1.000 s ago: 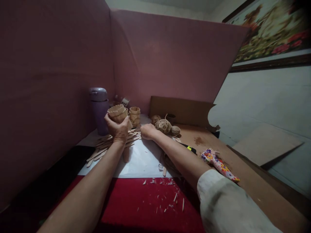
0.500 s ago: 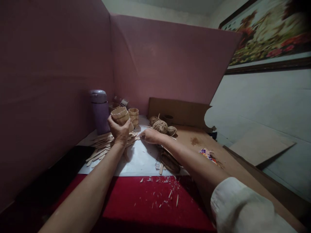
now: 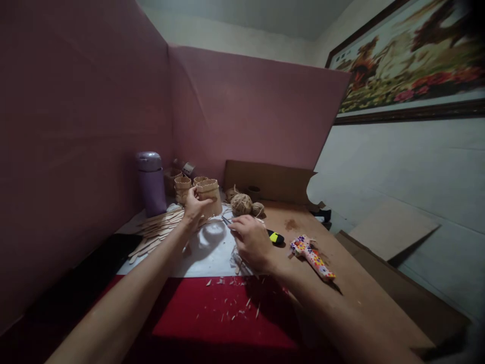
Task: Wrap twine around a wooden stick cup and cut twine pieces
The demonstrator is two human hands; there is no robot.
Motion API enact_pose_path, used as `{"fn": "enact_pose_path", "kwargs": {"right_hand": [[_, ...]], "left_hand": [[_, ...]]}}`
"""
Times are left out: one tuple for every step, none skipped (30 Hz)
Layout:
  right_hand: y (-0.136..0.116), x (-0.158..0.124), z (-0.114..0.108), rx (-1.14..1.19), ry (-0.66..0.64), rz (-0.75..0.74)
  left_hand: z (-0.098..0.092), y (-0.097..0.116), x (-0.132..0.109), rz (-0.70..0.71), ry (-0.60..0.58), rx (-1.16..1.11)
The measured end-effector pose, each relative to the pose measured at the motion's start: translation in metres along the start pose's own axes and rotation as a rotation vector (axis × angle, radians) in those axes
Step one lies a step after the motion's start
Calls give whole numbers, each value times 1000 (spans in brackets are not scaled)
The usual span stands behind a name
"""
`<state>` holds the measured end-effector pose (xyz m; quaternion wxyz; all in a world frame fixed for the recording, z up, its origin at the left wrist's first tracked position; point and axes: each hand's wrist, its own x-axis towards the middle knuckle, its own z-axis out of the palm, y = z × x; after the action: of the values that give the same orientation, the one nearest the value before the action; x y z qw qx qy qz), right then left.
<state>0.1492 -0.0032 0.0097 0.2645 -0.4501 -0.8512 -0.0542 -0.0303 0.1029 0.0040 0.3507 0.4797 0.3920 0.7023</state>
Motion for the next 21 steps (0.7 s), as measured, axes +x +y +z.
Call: {"fn": "enact_pose_path", "kwargs": {"right_hand": [[-3, -8, 3, 44, 55, 12], [-4, -15, 6, 80, 106, 12], [-4, -20, 9, 105, 154, 7], [-3, -25, 13, 116, 191, 4], [0, -29, 17, 122, 211, 0], [3, -31, 20, 130, 213, -2], [6, -33, 22, 138, 210, 3], [8, -34, 24, 147, 203, 7], [10, -35, 26, 156, 198, 10], [11, -35, 26, 164, 198, 11], [11, -36, 27, 171, 203, 5], [10, -36, 27, 177, 211, -8], [8, -37, 26, 185, 219, -22], [6, -38, 26, 194, 224, -37], [3, -39, 25, 204, 228, -49], [0, -40, 25, 214, 229, -58], [-2, -40, 24, 224, 229, -64], [-4, -41, 24, 233, 228, -67], [-5, -42, 23, 240, 226, -67], [-5, -42, 23, 246, 226, -67], [-5, -42, 23, 250, 223, -67]], "left_hand": [[3, 3, 5, -7, -9, 33], [7, 6, 10, -14, -15, 76], [10, 8, 16, -21, -14, 125], [13, 10, 21, -35, -11, 168], [17, 10, 25, -55, -7, 200], [20, 8, 29, -77, -5, 219], [23, 6, 32, -101, -7, 226], [26, 2, 34, -121, -10, 229], [29, -3, 37, -132, -12, 232], [33, -8, 39, -135, -12, 239], [36, -14, 41, -133, -11, 250], [39, -19, 43, -127, -9, 264], [41, -25, 45, -116, -7, 281], [44, -30, 47, -102, -4, 301], [45, -35, 49, -86, -2, 325], [46, -39, 51, -69, 1, 352], [46, -42, 53, -51, 4, 382], [45, -44, 55, -34, 7, 414], [44, -46, 56, -20, 10, 447], [42, -48, 57, -9, 14, 478], [41, -50, 58, -1, 15, 505]]}}
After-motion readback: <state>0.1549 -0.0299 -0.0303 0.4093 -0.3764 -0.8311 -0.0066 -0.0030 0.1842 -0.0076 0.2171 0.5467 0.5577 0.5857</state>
